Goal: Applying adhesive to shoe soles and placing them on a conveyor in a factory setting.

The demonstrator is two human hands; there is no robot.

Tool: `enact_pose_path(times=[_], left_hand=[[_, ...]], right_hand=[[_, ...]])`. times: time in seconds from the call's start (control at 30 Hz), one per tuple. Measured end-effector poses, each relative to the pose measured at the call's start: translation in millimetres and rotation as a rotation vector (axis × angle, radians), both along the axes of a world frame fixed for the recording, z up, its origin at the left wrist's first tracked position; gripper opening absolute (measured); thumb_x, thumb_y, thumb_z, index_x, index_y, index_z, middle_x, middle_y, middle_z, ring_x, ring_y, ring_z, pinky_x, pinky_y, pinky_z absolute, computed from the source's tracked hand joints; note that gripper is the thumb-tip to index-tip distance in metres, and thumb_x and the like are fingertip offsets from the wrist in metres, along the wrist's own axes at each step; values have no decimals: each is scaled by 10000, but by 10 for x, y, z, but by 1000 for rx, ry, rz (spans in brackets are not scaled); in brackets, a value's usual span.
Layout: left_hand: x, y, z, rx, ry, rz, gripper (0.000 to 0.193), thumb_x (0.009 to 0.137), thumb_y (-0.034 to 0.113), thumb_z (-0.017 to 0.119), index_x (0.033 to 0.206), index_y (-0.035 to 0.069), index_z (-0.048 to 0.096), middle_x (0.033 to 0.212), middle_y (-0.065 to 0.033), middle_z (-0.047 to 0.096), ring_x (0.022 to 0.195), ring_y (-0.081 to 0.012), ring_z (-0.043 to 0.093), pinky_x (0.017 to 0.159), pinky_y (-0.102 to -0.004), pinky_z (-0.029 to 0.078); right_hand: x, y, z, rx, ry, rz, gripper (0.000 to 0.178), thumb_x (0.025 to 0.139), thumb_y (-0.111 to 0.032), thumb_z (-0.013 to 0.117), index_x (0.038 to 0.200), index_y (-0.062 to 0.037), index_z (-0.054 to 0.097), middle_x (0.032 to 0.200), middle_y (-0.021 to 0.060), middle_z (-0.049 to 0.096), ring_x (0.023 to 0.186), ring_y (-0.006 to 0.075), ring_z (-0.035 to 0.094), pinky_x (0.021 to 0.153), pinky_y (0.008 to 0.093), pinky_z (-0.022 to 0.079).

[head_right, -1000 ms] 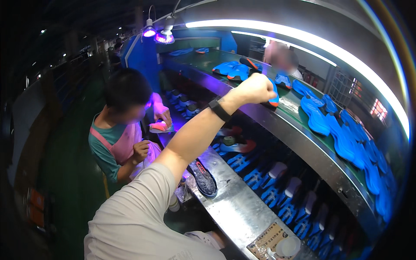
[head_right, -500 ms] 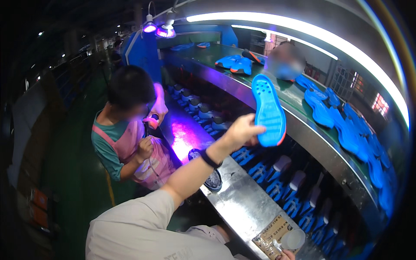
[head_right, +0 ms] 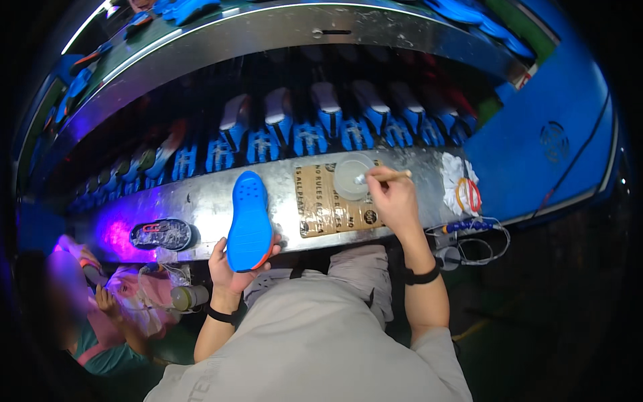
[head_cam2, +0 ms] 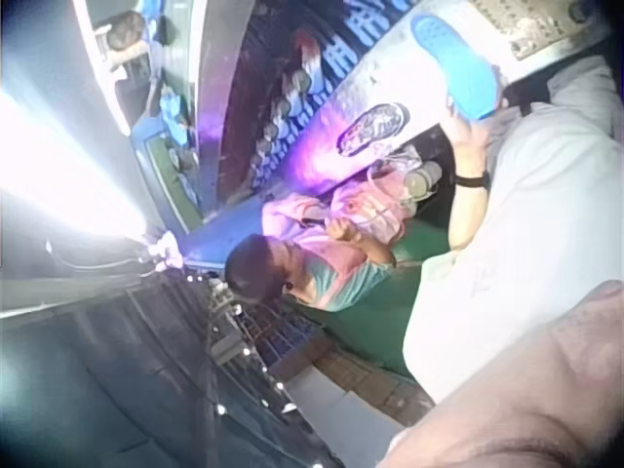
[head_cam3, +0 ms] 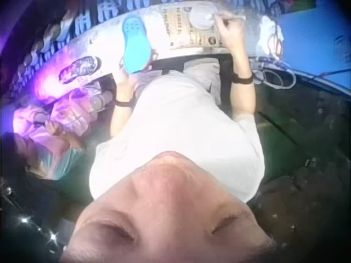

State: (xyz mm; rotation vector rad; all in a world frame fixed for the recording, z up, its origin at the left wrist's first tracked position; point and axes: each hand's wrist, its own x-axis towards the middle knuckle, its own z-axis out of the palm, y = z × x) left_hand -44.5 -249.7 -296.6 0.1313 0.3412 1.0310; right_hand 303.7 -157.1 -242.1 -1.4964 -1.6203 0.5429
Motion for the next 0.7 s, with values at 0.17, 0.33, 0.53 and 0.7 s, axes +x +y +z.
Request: enact_pose_path(times=[0.17,0.33,0.53,0.7], left_hand=[[138,30,4,100,85,59,824,916,388,583,1561,14,232,1475,-274,443,1297,-434,527,1051,-523,477],[109,47,204,276,413,83,1020,787,229,777,1583,53,163,1438,-197,480,1293,-380,543,1111,-492,430],[144,34,372,301,489,48,1087,782,216,790,1603,43,100,1461,-165,457,1327,-298,510,1117,-436,417],[216,-17,431,288,485,0,1117,779,250,810,1605,36,89,1497,-153,422,1365,-269,469,1128,-413,398]], right_hand=[[-66,36,-17,-60,-45,-16,134,893,-133,658,909,-11,711,652,102,634,559,172,594,563,310,458],[-89,-28,17,82,82,16,138,905,-121,662,970,-7,703,805,119,681,656,168,625,605,289,474],[-326,-171,165,123,199,189,148,915,-98,646,1007,-1,709,908,103,699,798,196,636,727,309,495],[-614,-182,289,108,279,520,186,882,-62,640,1031,14,720,941,114,703,852,204,628,762,320,482]])
